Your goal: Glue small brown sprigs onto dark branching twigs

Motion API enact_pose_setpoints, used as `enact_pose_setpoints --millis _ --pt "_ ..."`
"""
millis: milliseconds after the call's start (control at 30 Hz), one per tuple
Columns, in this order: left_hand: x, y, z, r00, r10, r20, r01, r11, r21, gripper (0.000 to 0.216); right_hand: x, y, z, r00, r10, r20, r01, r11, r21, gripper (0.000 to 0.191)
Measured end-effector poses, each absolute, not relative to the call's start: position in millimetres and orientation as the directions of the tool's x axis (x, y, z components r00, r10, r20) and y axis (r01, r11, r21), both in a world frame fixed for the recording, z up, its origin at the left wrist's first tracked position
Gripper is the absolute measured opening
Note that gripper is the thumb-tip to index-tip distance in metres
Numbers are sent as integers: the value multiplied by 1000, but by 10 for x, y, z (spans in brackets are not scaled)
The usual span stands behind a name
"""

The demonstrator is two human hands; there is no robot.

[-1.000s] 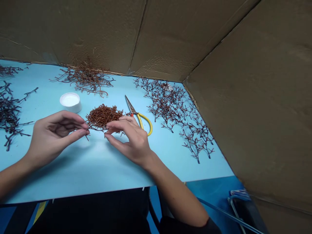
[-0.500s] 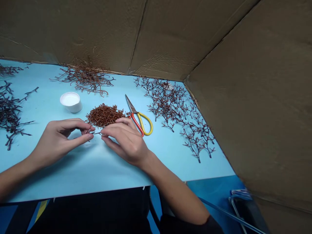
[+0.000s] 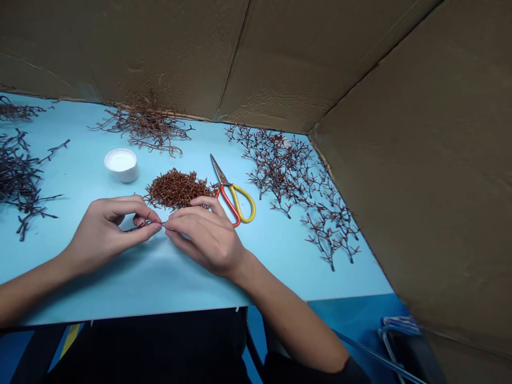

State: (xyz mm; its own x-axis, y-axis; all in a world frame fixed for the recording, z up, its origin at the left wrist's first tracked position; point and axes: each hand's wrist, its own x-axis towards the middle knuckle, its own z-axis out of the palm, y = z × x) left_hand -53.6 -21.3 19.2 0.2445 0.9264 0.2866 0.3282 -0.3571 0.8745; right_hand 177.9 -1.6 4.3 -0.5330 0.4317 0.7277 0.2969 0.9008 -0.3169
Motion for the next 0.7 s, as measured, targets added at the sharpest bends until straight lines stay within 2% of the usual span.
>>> enact_pose_setpoints --millis 300,700 --pt "-510 -232 171 230 905 358 357 -421 834 11 1782 -44 42 -533 465 706 322 884 -339 27" --pt "-486 -228 167 222 894 388 348 -445 825 12 1793 -16 -6 -547 432 717 305 901 -310 23"
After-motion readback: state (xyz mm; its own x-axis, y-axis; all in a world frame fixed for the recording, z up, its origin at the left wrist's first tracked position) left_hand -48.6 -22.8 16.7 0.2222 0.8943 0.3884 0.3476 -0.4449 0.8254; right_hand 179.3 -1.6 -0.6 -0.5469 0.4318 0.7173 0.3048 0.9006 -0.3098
